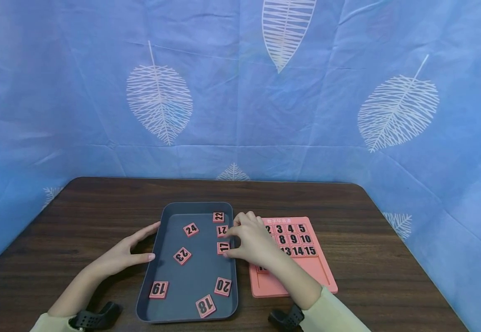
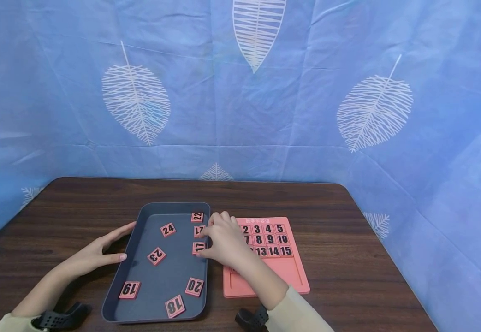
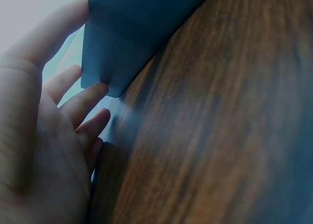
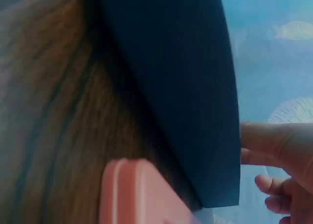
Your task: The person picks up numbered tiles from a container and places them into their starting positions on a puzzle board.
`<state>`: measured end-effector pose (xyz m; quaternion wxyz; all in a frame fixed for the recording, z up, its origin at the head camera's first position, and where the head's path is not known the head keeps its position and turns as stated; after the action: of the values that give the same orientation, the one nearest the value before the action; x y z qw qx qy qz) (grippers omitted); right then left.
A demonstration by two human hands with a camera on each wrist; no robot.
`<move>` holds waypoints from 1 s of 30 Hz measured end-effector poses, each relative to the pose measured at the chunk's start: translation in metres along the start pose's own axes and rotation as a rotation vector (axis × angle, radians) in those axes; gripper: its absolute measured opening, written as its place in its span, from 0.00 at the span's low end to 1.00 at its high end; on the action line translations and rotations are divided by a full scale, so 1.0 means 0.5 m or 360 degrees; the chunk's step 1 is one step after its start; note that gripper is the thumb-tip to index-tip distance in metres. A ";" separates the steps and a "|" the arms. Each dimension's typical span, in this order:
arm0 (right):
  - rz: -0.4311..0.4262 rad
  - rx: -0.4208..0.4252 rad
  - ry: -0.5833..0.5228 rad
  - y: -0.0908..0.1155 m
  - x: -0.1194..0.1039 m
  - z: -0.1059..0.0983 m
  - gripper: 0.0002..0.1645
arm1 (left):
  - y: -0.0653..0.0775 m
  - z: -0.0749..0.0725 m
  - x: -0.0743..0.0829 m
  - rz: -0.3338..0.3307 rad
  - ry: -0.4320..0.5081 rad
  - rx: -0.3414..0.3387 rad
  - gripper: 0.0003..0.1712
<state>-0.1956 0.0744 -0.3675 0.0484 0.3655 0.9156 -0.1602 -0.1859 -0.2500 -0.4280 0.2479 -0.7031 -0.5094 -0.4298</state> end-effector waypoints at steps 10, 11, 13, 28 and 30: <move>0.0149 -0.0149 0.0089 -0.031 -0.006 0.021 0.19 | 0.000 0.000 0.001 -0.0017 -0.0005 0.0003 0.43; 0.0160 -0.0156 0.0101 -0.033 -0.007 0.022 0.19 | 0.001 0.000 0.000 -0.0017 -0.0002 0.0003 0.43; 0.0179 -0.0183 0.0133 -0.038 -0.009 0.023 0.19 | 0.000 0.000 -0.001 -0.0016 0.0000 0.0002 0.43; 0.0154 -0.0186 0.0160 -0.047 -0.014 0.028 0.16 | 0.001 0.001 0.004 -0.0036 0.0011 -0.0003 0.43; 0.0154 -0.0166 0.0128 -0.047 -0.012 0.028 0.18 | 0.002 0.001 0.005 -0.0036 0.0013 -0.0004 0.43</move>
<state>-0.2075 0.0499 -0.3735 0.0383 0.4126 0.9051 -0.0949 -0.1847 -0.2488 -0.4261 0.2443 -0.6957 -0.5159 -0.4361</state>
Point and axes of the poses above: each hand's wrist, its own y-axis away from the middle knuckle, its own z-axis out of the palm, x = y × z, the point moved 3 cm from there along -y, towards the middle knuckle, and after that the axes turned 10 degrees about -z, right-handed, at the moved point
